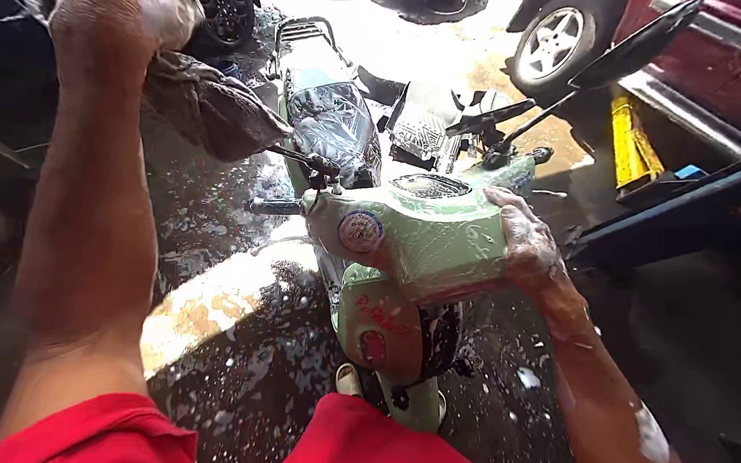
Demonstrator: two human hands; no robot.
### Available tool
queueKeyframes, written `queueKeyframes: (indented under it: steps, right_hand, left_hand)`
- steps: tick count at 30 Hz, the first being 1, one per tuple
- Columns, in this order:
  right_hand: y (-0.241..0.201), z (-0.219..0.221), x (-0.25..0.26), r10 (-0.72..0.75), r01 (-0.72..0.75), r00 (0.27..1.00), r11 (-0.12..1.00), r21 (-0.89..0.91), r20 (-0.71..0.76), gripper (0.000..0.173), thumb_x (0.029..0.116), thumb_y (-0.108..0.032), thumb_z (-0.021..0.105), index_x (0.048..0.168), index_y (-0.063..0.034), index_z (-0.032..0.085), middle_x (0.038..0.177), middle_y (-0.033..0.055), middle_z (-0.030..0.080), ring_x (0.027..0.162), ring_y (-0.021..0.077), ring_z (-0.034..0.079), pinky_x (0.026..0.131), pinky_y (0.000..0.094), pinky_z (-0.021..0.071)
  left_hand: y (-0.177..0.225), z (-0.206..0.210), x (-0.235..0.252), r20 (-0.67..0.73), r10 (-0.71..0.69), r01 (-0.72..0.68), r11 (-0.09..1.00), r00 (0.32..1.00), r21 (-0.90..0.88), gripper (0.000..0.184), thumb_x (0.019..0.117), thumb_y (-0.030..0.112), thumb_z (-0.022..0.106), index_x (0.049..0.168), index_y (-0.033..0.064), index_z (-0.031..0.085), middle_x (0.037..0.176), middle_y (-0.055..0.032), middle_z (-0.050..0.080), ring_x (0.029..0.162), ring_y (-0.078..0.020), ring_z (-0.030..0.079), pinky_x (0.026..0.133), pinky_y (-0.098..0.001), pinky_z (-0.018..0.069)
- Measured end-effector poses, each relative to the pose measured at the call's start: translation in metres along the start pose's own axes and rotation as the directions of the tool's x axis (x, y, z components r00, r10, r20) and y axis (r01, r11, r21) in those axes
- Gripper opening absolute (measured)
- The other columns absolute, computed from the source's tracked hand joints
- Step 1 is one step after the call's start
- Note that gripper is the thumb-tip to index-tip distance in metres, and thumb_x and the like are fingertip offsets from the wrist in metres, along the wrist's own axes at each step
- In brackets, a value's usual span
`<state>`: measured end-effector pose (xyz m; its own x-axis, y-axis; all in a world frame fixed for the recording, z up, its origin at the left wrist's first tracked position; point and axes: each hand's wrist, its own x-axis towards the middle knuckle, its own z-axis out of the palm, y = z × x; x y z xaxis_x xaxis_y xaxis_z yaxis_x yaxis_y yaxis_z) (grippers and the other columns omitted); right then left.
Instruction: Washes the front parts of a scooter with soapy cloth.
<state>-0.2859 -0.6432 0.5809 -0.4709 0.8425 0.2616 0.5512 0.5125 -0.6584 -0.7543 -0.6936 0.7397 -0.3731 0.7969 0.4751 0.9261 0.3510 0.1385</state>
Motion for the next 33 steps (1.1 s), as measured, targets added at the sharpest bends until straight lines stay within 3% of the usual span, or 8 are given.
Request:
queueKeyframes:
  steps: [3, 11, 14, 17, 21, 28, 31, 33]
  right_hand:
    - [-0.004, 0.005, -0.002, -0.005, 0.005, 1.000, 1.000, 0.021, -0.014, 0.051, 0.1030, -0.015, 0.028, 0.143, 0.0038, 0.054, 0.156, 0.0184, 0.045, 0.146, 0.0276, 0.042, 0.120, 0.0456, 0.0341]
    - [-0.001, -0.006, 0.011, 0.043, -0.045, 0.999, 0.983, 0.177, 0.016, 0.051, 0.1038, -0.011, 0.027, 0.145, 0.0053, 0.052, 0.155, 0.0221, 0.045, 0.147, 0.0242, 0.041, 0.122, 0.0355, 0.0312]
    - [-0.004, -0.008, 0.010, 0.060, -0.064, 0.998, 0.986, 0.155, 0.032, 0.050, 0.1052, -0.011, 0.026, 0.145, 0.0060, 0.051, 0.156, 0.0224, 0.044, 0.148, 0.0251, 0.039, 0.123, 0.0363, 0.0296]
    - [-0.007, -0.006, 0.007, 0.048, -0.051, 0.999, 0.987, 0.150, 0.026, 0.049, 0.1048, -0.010, 0.027, 0.144, 0.0069, 0.052, 0.156, 0.0235, 0.044, 0.148, 0.0263, 0.039, 0.123, 0.0365, 0.0289]
    - [-0.005, -0.012, 0.010, 0.104, -0.111, 0.994, 0.973, 0.203, 0.045, 0.050, 0.1066, -0.012, 0.025, 0.147, 0.0042, 0.050, 0.157, 0.0209, 0.043, 0.148, 0.0239, 0.039, 0.123, 0.0359, 0.0290]
    - [-0.053, -0.002, -0.080, -0.071, 0.124, 0.906, 0.987, 0.102, -0.417, 0.030, 0.0976, -0.005, 0.049, 0.112, 0.0064, 0.073, 0.121, 0.0175, 0.073, 0.115, 0.0217, 0.070, 0.100, 0.0326, 0.0553]
    - [-0.064, -0.013, -0.137, 0.097, -0.176, 0.984, 0.378, 0.909, 0.150, 0.058, 0.1097, -0.043, 0.030, 0.126, -0.0006, 0.065, 0.123, 0.0120, 0.072, 0.108, 0.0244, 0.072, 0.092, 0.0413, 0.0612]
    - [-0.041, -0.009, -0.176, 0.080, -0.323, 0.941, -0.089, 0.942, 0.330, 0.063, 0.0931, -0.067, 0.054, 0.120, -0.0140, 0.073, 0.116, 0.0083, 0.075, 0.107, 0.0248, 0.072, 0.091, 0.0463, 0.0601]
  left_hand:
    - [0.042, -0.012, -0.007, 0.635, 0.017, -0.017, 1.000, 0.773, -0.006, 0.037, 0.1094, 0.031, 0.046, 0.093, 0.0031, 0.064, 0.081, -0.0129, 0.058, 0.068, -0.0231, 0.053, 0.061, -0.0440, 0.0432]
    - [0.093, -0.002, 0.021, 0.929, 0.128, -0.371, 0.928, 0.348, 0.012, 0.041, 0.1048, 0.046, 0.051, 0.096, 0.0156, 0.077, 0.091, -0.0032, 0.071, 0.084, -0.0164, 0.067, 0.081, -0.0411, 0.0503]
    - [0.083, 0.009, 0.028, 0.816, -0.126, -0.142, 0.959, 0.564, 0.246, 0.052, 0.0922, 0.062, 0.061, 0.089, 0.0118, 0.075, 0.088, -0.0124, 0.071, 0.085, -0.0267, 0.068, 0.077, -0.0514, 0.0505]
    - [0.052, 0.014, -0.007, 0.629, -0.074, 0.253, 0.947, 0.774, -0.200, 0.021, 0.0857, 0.023, 0.072, 0.090, 0.0022, 0.070, 0.089, -0.0177, 0.068, 0.085, -0.0293, 0.065, 0.076, -0.0503, 0.0507]
    - [0.085, -0.004, 0.001, 0.764, 0.273, 0.033, 0.933, 0.585, -0.359, 0.046, 0.1108, 0.041, 0.035, 0.101, 0.0129, 0.070, 0.086, -0.0064, 0.067, 0.075, -0.0173, 0.063, 0.068, -0.0396, 0.0510]
    - [0.167, -0.005, -0.164, 0.062, 0.162, -0.012, 0.418, 0.985, -0.908, 0.042, 0.1090, 0.033, 0.031, 0.108, 0.0032, 0.061, 0.073, 0.0033, 0.056, 0.059, -0.0018, 0.054, 0.055, -0.0232, 0.0501]
    - [0.230, 0.026, -0.250, -0.155, 0.271, -0.235, 0.295, 0.950, -0.926, 0.042, 0.1079, 0.039, 0.046, 0.099, 0.0035, 0.066, 0.081, 0.0045, 0.068, 0.079, 0.0021, 0.066, 0.073, -0.0190, 0.0571]
    - [0.271, 0.055, -0.298, -0.278, 0.569, -0.532, 0.345, 0.774, -0.774, 0.034, 0.0965, 0.028, 0.063, 0.113, 0.0006, 0.074, 0.117, -0.0123, 0.075, 0.117, -0.0223, 0.068, 0.106, -0.0410, 0.0496]
